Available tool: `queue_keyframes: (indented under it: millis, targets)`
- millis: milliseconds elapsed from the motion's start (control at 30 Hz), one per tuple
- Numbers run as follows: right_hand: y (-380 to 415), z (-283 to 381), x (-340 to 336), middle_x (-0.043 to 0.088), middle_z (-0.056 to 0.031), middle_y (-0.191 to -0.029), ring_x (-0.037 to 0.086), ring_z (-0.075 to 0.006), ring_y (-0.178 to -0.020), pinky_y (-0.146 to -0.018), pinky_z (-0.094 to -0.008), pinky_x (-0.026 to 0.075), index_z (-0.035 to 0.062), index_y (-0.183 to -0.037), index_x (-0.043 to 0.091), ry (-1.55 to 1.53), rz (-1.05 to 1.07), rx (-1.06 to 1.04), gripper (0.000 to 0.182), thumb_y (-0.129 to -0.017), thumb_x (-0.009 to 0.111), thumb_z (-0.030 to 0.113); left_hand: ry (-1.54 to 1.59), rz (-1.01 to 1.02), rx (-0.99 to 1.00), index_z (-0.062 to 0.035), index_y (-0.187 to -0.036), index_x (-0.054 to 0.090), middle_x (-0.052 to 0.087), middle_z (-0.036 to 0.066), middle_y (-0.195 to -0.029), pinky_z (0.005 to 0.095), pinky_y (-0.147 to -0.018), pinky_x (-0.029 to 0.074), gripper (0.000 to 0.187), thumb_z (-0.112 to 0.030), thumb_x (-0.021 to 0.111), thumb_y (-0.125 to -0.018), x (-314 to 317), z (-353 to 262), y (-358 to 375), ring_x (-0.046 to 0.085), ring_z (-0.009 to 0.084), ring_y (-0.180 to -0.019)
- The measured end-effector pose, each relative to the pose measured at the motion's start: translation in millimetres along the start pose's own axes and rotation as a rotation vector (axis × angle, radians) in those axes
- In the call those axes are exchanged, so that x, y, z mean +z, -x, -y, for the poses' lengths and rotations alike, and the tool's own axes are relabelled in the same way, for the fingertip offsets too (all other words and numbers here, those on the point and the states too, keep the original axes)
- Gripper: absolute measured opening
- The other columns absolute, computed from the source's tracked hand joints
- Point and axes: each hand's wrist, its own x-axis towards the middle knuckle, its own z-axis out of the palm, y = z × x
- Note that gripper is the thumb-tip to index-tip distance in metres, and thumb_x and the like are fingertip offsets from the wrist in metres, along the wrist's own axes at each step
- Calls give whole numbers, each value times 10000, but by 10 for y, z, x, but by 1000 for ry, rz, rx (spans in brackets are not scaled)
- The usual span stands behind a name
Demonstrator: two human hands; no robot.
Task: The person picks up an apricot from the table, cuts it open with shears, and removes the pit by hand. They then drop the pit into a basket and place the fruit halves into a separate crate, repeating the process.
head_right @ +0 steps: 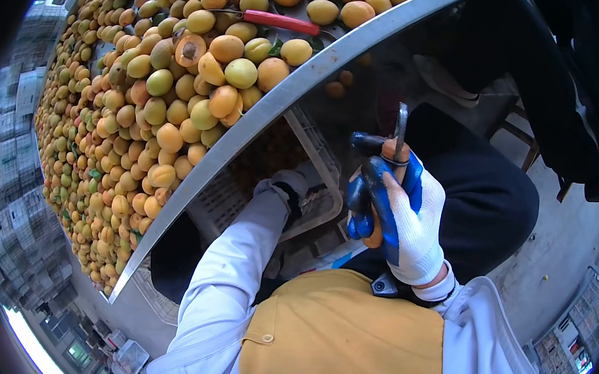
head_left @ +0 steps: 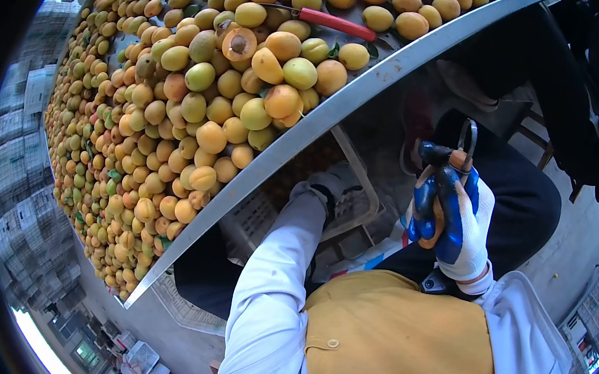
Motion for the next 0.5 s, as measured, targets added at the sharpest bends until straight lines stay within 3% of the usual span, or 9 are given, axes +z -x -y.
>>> queue_keyframes:
  millis: [67,167,233,267,300,333,400,433,500]
  targets:
    - [11,16,7,608,-55,-761,568,-80,-508,-506,-228,518,-16,-1314,564,13,-23,26,395,-1080,530,301,115,-12,24,-127,-1238,702,663,155,-1336,420,-1030,505,391,-376,632,-945,21,74,16,616,341,-1254]
    - [53,4,-47,617,-56,-783,578,-83,-527,-513,-229,515,-16,-1304,568,32,-5,-1,369,-1080,521,273,-116,-186,-94,-97,-1236,689,686,177,-1270,410,-975,531,352,-284,650,-940,-468,-939,895,667,338,-1163]
    - [89,78,-50,635,-65,-846,605,-92,-631,-569,-228,516,-9,-1310,568,10,42,69,333,-1053,549,202,252,-232,-185,-75,-1290,657,702,167,-1160,378,-900,554,390,-206,668,-923,-799,-1359,1440,695,285,-1024]
    - [110,107,-40,653,-73,-910,632,-99,-735,-625,-228,516,-2,-1316,567,-3,84,142,319,-1026,577,130,453,-248,-107,-60,-1314,640,693,153,-1142,356,-876,554,413,-191,667,-923,-894,-1483,1708,685,257,-979]
    - [123,114,-20,646,-45,-878,619,-85,-715,-620,-232,506,12,-1310,572,53,126,156,304,-1027,585,123,650,-263,-24,-45,-1338,623,684,139,-1125,335,-852,555,437,-176,665,-923,-934,-1587,1950,676,229,-934]
    - [145,151,2,630,-19,-829,594,-72,-678,-604,-233,482,22,-1306,576,167,198,167,300,-1025,601,124,638,-278,-22,-45,-1338,623,684,139,-1125,335,-852,555,437,-176,665,-923,-912,-1673,2144,676,229,-934]
    - [208,123,51,609,-7,-791,560,-60,-648,-585,-233,456,23,-1297,581,295,344,23,292,-1025,612,124,981,-316,253,-31,-1377,585,674,105,-1195,361,-858,543,450,-211,611,-965,-798,-1800,2502,659,221,-981]
    - [242,197,105,605,-10,-786,542,-57,-645,-592,-237,452,17,-1284,586,242,390,140,285,-1024,621,128,971,-328,259,-31,-1377,585,674,105,-1195,361,-858,543,450,-211,611,-965,-691,-1860,2636,659,221,-981]
    - [281,54,126,618,-17,-798,537,-55,-656,-604,-243,455,12,-1269,590,313,451,11,277,-1028,624,144,1351,-288,515,-30,-1431,528,650,114,-1253,385,-917,534,509,-299,572,-1002,-421,-2008,2790,653,239,-1058]
